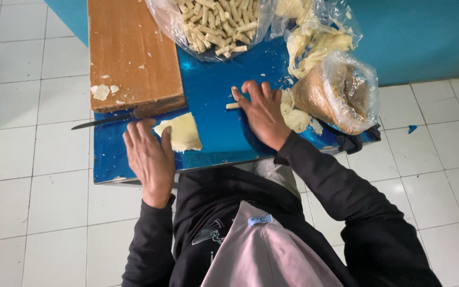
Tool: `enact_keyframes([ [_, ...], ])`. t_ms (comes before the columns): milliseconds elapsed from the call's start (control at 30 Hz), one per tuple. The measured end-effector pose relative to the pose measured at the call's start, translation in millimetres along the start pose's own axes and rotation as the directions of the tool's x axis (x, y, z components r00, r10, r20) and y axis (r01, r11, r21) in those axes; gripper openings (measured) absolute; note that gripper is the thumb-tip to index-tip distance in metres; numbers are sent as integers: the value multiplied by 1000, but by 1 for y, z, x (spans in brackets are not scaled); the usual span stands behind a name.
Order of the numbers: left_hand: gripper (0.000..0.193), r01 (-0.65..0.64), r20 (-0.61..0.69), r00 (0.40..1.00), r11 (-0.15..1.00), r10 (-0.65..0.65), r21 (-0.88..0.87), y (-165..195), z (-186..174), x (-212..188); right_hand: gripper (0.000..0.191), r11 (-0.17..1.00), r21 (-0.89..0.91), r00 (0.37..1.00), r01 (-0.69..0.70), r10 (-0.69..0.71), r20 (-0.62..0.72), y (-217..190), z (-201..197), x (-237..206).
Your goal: The person tears small pieces from a sheet of dough, rolls each piece between their palms into a short cylindrical stick, and places the finished stick into a plastic bag already filled with similar dough sticks. They repeat this tear-roll-place cycle throughout the episode, occasionally reaching into the bag.
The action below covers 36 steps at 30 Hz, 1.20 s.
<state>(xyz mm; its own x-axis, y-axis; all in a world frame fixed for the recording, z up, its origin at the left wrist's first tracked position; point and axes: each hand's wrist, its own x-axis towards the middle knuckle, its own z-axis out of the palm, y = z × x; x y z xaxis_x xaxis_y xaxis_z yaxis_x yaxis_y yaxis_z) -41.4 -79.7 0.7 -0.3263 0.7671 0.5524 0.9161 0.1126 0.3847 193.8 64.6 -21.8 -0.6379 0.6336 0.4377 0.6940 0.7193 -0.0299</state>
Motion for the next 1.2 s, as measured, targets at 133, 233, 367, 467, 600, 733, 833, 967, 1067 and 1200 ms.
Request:
enact_keyframes([
  [133,38,38,34,999,999,-37,-14,-8,-1,-7,71,971,237,997,25,-8,-74,10,-5,-2],
  [233,39,24,30,999,1000,-23,-4,-9,2,-9,72,974,221,996,52,-35,-80,4,-4,-11],
  [367,42,15,57,998,999,-13,-40,-7,7,-10,77,995,90,998,52,-47,-52,0,-1,-14],
  [467,42,27,44,999,994,-22,-109,-6,9,-9,74,998,54,999,40,-39,-26,1,0,-7],
  [600,41,23,36,999,980,-16,-197,-2,14,-8,68,993,97,996,69,-62,-67,-1,4,0],
  [733,35,20,26,1000,945,-12,-328,2,15,-9,69,936,351,1000,17,-12,-17,0,16,13],
  [833,34,97,82,994,914,-70,-394,2,15,-9,56,700,679,969,-222,238,72,27,32,64],
  [967,33,231,184,970,843,-160,-486,-1,23,-6,56,169,982,958,88,255,-130,48,52,174],
  [1067,29,234,163,971,812,-173,-535,-4,32,-10,56,166,956,955,243,130,-266,47,42,184],
  [1200,24,423,306,906,592,-292,-687,-7,51,-16,39,411,911,990,43,108,-95,2,10,100],
])
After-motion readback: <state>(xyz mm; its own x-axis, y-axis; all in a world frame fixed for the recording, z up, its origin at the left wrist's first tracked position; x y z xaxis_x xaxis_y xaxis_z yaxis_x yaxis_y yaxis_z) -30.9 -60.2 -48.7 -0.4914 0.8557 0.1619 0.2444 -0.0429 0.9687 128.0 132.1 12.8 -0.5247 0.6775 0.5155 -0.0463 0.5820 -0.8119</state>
